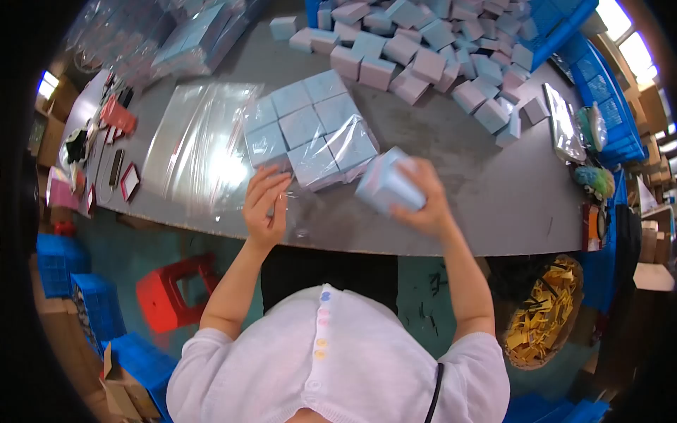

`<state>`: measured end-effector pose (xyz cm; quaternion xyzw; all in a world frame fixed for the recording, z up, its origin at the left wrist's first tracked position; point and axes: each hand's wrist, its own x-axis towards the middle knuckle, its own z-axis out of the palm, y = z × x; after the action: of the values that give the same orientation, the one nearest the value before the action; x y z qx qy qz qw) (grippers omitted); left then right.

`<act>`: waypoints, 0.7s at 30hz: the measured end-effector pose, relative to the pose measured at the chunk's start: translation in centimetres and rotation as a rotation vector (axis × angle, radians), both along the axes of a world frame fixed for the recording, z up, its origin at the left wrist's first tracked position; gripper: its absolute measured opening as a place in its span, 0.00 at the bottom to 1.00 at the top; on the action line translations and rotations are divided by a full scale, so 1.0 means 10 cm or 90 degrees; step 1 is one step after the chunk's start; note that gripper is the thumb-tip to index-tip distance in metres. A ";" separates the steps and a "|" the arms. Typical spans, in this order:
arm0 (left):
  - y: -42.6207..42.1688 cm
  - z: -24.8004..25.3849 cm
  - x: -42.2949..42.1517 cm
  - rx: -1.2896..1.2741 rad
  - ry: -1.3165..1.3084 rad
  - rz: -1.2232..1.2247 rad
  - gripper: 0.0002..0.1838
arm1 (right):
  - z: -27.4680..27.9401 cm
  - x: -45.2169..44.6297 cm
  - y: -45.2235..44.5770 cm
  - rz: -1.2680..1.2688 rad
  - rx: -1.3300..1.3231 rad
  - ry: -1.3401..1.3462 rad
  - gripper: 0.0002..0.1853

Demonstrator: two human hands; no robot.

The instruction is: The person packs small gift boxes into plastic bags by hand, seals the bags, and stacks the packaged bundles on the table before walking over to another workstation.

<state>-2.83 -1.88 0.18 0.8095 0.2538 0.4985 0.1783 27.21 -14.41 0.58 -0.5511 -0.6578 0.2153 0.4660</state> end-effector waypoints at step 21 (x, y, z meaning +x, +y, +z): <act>-0.28 -0.53 -0.27 0.044 -0.058 0.061 0.11 | -0.36 -2.04 0.59 -0.236 0.086 -0.262 0.46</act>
<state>-5.58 -4.63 -5.10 0.7784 0.2668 0.5513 0.1377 6.78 -8.47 -3.01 -0.6619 -0.6394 -0.0348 0.3896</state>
